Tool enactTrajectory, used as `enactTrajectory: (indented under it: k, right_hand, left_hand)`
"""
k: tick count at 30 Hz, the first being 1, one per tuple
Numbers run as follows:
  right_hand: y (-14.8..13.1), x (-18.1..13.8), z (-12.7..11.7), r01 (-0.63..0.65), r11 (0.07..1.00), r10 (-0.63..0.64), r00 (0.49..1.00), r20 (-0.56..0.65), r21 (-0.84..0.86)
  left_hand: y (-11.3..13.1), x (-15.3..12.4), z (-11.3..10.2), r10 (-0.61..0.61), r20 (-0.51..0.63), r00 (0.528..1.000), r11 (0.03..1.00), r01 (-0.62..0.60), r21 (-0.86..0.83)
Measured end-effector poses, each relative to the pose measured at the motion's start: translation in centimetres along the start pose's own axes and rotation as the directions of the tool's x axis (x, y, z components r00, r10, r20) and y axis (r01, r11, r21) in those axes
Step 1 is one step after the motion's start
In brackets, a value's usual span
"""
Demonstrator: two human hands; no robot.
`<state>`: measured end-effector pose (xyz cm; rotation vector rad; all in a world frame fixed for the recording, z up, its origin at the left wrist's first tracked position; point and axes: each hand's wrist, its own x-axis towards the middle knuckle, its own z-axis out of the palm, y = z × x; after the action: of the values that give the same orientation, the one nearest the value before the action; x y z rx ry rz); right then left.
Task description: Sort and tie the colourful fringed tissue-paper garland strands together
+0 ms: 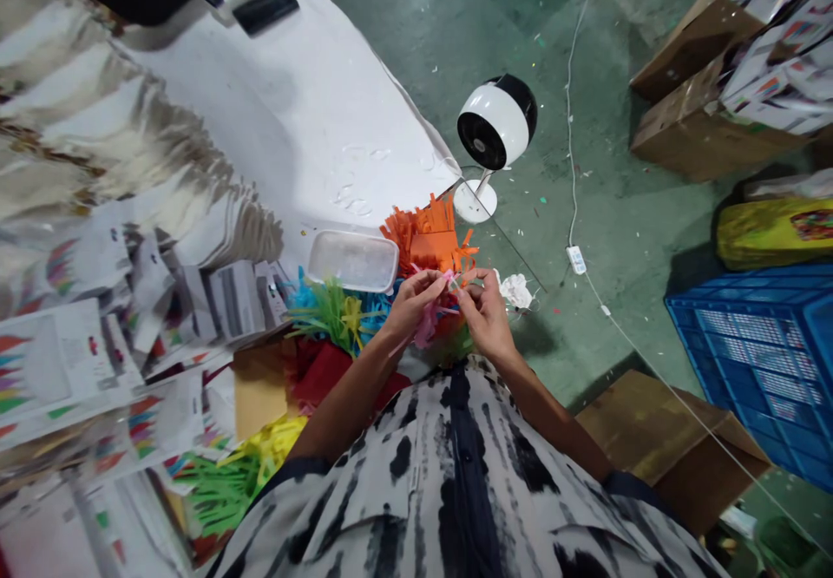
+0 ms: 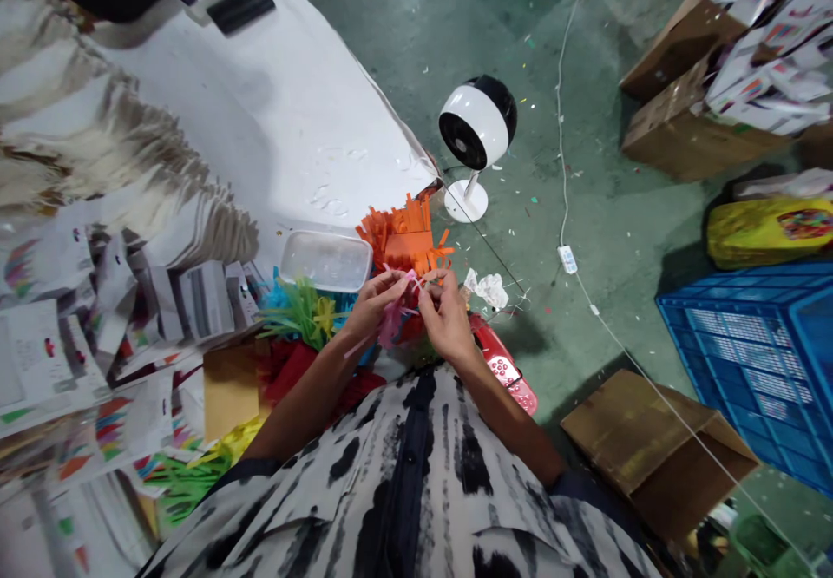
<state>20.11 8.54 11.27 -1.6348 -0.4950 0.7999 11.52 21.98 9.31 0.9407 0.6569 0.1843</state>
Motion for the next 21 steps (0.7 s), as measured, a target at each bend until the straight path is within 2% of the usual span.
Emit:
enactTrajectory:
  k: [6,9,13,17,21]
  right_hand:
    - [0.2,0.0,0.0,-0.004,1.0,0.004,1.0,0.001,0.017]
    - [0.3,0.0,0.0,0.003,1.0,-0.003,1.0,-0.003,0.015]
    - [0.8,0.0,-0.1,-0.03,0.998,0.03,0.999,-0.009,0.062]
    - [1.6,0.2,-0.2,-0.077,0.994,0.077,0.997,0.0,0.077]
    - [1.3,0.2,-0.3,-0.017,0.999,0.015,0.998,-0.054,-0.035]
  left_hand:
    - [0.1,-0.2,0.2,0.063,0.014,0.998,0.981,-0.064,0.182]
    - [0.0,-0.2,0.2,0.079,0.059,0.995,0.966,-0.091,0.24]
    - [-0.3,-0.2,0.2,0.179,0.121,0.976,0.939,-0.206,0.274]
    - [-0.5,-0.2,0.1,0.305,0.095,0.948,0.854,-0.317,0.413]
    - [-0.7,-0.5,-0.3,0.376,0.152,0.914,0.747,-0.396,0.533]
